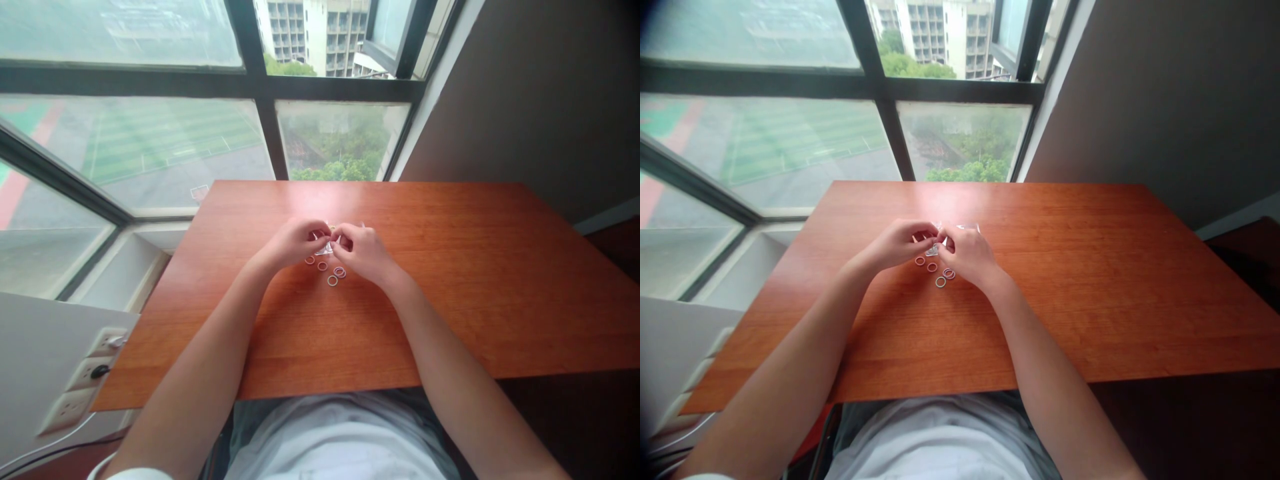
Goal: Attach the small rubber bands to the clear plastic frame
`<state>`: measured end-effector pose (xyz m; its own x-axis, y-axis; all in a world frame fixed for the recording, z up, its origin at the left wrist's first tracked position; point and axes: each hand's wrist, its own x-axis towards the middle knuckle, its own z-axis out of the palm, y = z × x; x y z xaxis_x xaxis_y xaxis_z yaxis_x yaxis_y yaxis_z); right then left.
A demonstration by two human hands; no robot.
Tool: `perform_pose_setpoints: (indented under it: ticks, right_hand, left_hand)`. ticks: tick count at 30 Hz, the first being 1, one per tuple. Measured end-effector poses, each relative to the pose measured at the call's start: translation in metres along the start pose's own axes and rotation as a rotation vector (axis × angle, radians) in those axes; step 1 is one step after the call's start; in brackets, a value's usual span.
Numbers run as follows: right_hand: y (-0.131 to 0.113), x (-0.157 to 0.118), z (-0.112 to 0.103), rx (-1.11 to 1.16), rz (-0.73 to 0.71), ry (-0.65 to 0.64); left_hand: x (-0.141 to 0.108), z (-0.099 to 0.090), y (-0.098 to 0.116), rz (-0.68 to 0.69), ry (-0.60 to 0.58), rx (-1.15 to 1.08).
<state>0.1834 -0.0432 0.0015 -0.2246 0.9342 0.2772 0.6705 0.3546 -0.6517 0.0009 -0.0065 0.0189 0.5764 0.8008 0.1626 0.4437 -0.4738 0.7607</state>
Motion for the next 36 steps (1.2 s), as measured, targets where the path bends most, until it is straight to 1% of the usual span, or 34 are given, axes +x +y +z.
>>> perform_pose_setpoints:
  ticks: [4,9,14,21,24,27,31,33,36]
  right_hand:
    - [0.001,0.001,-0.003,-0.001,0.045,0.107]
    - [0.002,0.002,-0.003,0.027,0.046,0.146]
    - [0.005,0.002,-0.002,0.009,0.05,0.129]
    - [0.008,0.002,-0.004,-0.021,0.088,0.138]
    - [0.008,0.002,-0.005,-0.028,0.103,0.135]
    - [0.008,0.002,-0.005,-0.03,0.114,0.133]
    - [0.008,0.002,-0.005,-0.01,0.112,0.111]
    - [0.008,0.003,-0.006,-0.003,0.105,0.088]
    - [0.008,0.002,-0.006,-0.029,0.093,0.03]
  left_hand:
    - [0.0,0.0,0.001,0.007,0.017,-0.08]
    - [0.0,0.001,0.001,-0.018,-0.027,-0.07]
    - [0.0,-0.001,-0.002,-0.007,0.024,0.013]
    - [-0.003,-0.021,-0.01,-0.003,0.146,0.11]
    - [-0.004,-0.026,-0.011,-0.008,0.185,0.133]
    - [-0.004,-0.025,-0.011,-0.013,0.182,0.146]
    - [-0.003,-0.021,-0.009,-0.011,0.144,0.146]
    - [-0.003,-0.02,-0.009,-0.012,0.132,0.138]
    - [-0.003,-0.021,-0.01,-0.014,0.152,0.139]
